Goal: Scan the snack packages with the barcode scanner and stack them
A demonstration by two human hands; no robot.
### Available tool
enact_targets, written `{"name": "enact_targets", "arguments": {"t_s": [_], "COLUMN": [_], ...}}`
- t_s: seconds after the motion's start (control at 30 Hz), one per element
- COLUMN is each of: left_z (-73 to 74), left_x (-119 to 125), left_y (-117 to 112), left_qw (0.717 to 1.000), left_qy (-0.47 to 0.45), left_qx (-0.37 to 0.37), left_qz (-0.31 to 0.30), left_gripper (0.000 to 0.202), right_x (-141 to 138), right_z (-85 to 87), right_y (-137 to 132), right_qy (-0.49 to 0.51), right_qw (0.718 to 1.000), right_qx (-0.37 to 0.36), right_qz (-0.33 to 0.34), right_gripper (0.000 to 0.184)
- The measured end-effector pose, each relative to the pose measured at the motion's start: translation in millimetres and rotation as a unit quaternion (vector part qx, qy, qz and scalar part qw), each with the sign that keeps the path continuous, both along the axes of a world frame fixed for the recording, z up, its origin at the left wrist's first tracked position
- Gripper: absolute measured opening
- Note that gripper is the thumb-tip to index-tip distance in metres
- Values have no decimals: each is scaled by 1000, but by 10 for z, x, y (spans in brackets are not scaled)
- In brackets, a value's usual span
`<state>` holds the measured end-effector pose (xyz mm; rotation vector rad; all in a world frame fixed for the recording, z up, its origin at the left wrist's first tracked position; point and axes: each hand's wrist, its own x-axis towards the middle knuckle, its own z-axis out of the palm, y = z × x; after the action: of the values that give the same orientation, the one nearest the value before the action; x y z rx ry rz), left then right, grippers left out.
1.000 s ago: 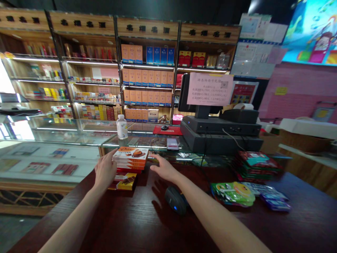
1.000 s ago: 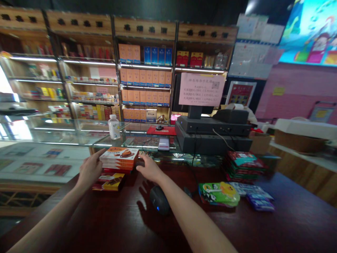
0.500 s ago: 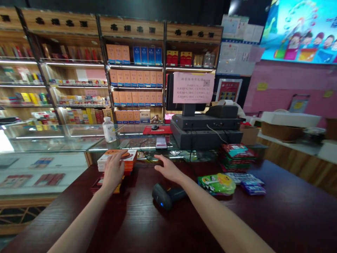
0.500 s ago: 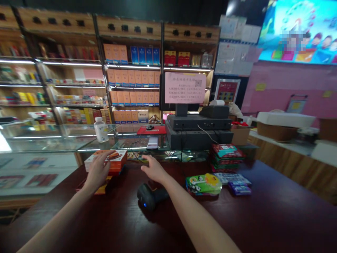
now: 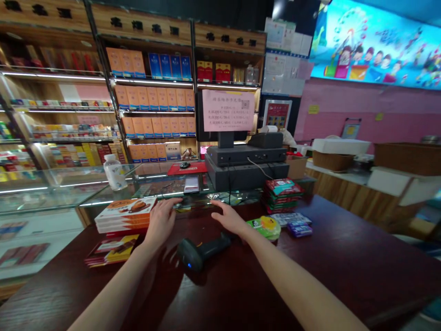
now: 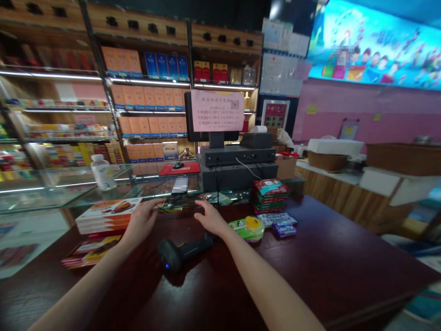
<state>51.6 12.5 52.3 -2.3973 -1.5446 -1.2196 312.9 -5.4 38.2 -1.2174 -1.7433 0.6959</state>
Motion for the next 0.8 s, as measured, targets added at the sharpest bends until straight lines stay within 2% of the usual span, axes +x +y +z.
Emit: {"name": "enact_targets", "arguments": {"t_s": [0.43, 0.8], "left_z": [60, 78], "left_x": [735, 1322], "left_y": [-23, -26], "left_qw": [995, 985], "left_qy": [73, 96], "left_qx": [-29, -71], "left_qz": [-64, -122], "left_gripper": [39, 37], "right_x": [755, 1356], "right_z": [-90, -130], "right_y": [-145, -286], "right_qy": [11, 32], "right_qw": [996, 992], "right_qx": [1, 38], "right_qz": [-84, -118], "right_gripper": [49, 45]}}
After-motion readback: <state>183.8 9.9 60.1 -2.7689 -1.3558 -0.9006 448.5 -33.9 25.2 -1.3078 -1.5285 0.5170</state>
